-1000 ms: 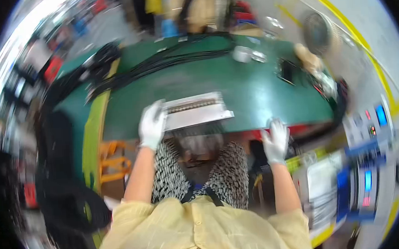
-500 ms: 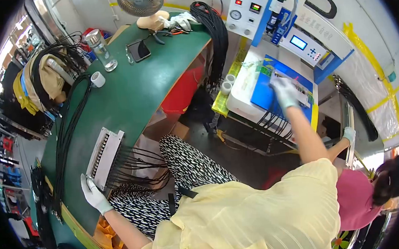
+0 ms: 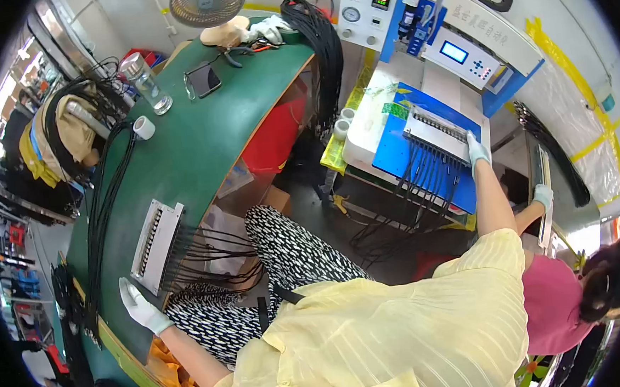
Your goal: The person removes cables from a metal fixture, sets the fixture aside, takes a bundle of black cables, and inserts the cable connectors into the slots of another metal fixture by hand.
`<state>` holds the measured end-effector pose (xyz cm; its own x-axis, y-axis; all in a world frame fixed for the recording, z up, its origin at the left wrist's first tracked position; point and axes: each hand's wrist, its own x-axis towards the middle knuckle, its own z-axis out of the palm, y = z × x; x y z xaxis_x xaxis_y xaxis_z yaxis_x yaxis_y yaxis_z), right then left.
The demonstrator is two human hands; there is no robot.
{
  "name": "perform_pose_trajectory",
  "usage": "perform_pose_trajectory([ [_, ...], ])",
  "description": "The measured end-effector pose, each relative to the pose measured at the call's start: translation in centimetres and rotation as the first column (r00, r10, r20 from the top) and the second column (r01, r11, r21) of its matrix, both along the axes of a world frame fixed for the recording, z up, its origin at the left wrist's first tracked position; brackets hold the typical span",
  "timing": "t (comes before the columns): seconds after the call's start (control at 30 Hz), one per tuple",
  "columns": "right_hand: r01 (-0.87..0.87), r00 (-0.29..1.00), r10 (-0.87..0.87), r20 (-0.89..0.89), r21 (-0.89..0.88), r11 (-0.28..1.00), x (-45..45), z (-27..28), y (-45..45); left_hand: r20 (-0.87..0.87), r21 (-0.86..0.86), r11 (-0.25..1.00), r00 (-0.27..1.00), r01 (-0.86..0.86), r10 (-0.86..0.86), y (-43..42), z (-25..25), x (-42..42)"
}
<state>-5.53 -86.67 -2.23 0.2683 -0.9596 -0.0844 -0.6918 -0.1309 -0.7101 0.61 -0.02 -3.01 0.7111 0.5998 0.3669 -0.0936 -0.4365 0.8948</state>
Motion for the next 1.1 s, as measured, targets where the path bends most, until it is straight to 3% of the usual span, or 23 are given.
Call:
perform_pose_trajectory([
  [0.03,0.020,0.982,-0.016,0.189,-0.017,1.000,-0.1,-0.6,1.0,0.045,-0.046,0.999,0.999,-0.021,0.023,-0.2,-0.1,-0.3],
  [0.1,0.213,0.969,-0.191,0.155,-0.143,0.967,0.4,1.4,4.2,0.094,-0.037,0.996,0.992,-0.081,0.084,-0.9,-0.1,-0.5],
  [0.13,0.157,0.983,-0.145,0.114,-0.110,0.981,0.0,1.2,2.8,0.069,0.072,0.988,0.989,-0.138,0.134,-3.2,1.9,-1.4],
  [0.17,0.030,0.960,-0.004,0.281,-0.089,0.996,0.7,4.3,7.0,0.216,-0.055,0.997,0.975,-0.050,0.061,-4.3,1.5,-1.6],
  [0.2,-0.073,0.993,0.093,0.074,-0.234,0.969,1.2,5.3,6.3,0.220,-0.171,0.984,0.971,-0.052,0.090,-6.9,2.5,-2.0],
  [0.23,-0.205,0.872,0.262,0.413,-0.177,0.963,1.8,4.4,5.3,0.172,-0.149,0.989,0.985,0.022,0.004,-9.8,5.1,-2.6],
  [0.27,-0.366,0.797,0.385,0.465,-0.135,0.921,2.6,5.2,6.8,0.069,-0.213,0.976,0.997,0.052,-0.038,-11.2,3.6,-3.2],
  [0.3,-0.502,0.709,0.477,0.520,-0.103,0.859,3.7,6.7,9.0,-0.109,0.083,0.979,0.978,0.187,-0.178,-13.1,6.0,-3.4],
  [0.33,-0.561,0.682,0.546,0.487,-0.132,0.817,4.9,7.5,12.7,-0.014,-0.055,0.913,0.914,0.405,-0.406,-15.2,6.1,-3.2],
  [0.37,-0.608,0.656,0.607,0.448,-0.163,0.777,5.7,8.1,15.9,0.052,-0.330,0.739,0.793,0.587,-0.607,-17.2,4.9,-3.3],
  [0.4,-0.724,0.544,0.665,0.511,-0.114,0.680,7.5,6.7,17.4,0.196,-0.611,0.446,0.671,0.654,-0.715,-19.3,3.4,-3.4],
  [0.47,-0.828,0.481,0.736,0.477,-0.030,0.560,9.5,7.4,25.9,0.336,-0.797,0.042,0.499,0.603,-0.799,-21.5,3.6,-3.6],
  [0.5,-0.891,0.429,0.785,0.448,0.064,0.450,10.1,7.6,30.8,0.489,-0.722,-0.086,0.418,0.686,-0.766,-22.5,2.7,-3.6],
  [0.53,-0.914,0.379,0.789,0.485,0.061,0.401,10.9,7.3,34.5,0.289,-0.696,0.187,0.509,0.694,-0.811,-22.3,2.9,-4.4],
  [0.6,-0.963,0.234,0.902,0.362,0.215,0.163,12.0,10.8,41.9,0.341,-0.862,0.068,0.673,0.503,-0.656,-20.2,2.8,-5.8],
  [0.67,-0.964,-0.034,0.921,0.389,0.230,-0.133,15.6,10.3,45.7,0.327,-0.863,0.171,0.784,0.475,-0.527,-16.7,3.3,-7.3],
  [0.7,-0.977,0.035,0.891,0.454,0.202,-0.064,17.8,7.6,46.9,0.322,-0.867,0.200,0.819,0.457,-0.475,-14.9,3.5,-7.9],
  [0.73,-0.936,0.052,0.883,0.466,0.331,-0.120,18.8,10.0,50.0,0.250,-0.863,0.300,0.860,0.406,-0.445,-12.9,3.5,-8.3],
  [0.77,-0.905,0.040,0.871,0.490,0.388,-0.177,20.8,9.8,52.0,0.376,-0.799,0.358,0.866,0.483,-0.329,-11.6,3.6,-8.5],
  [0.8,-0.868,0.030,0.858,0.513,0.440,-0.232,22.7,9.0,53.7,0.248,-0.824,0.412,0.901,0.389,-0.356,-9.4,3.0,-9.2],
  [0.87,-0.873,0.011,0.921,0.389,0.453,-0.181,25.6,6.8,57.0,0.344,-0.749,0.493,0.896,0.443,-0.282,-7.4,3.0,-8.8],
  [0.93,-0.853,-0.064,0.976,0.208,0.496,-0.162,26.7,6.7,59.6,0.171,-0.695,0.653,0.951,0.302,-0.257,-6.3,2.4,-9.1],
  [1.1,-0.843,-0.140,0.985,0.099,0.510,-0.171,27.2,7.2,62.3,0.107,-0.728,0.612,0.933,0.309,-0.343,-5.3,1.1,-8.3],
])
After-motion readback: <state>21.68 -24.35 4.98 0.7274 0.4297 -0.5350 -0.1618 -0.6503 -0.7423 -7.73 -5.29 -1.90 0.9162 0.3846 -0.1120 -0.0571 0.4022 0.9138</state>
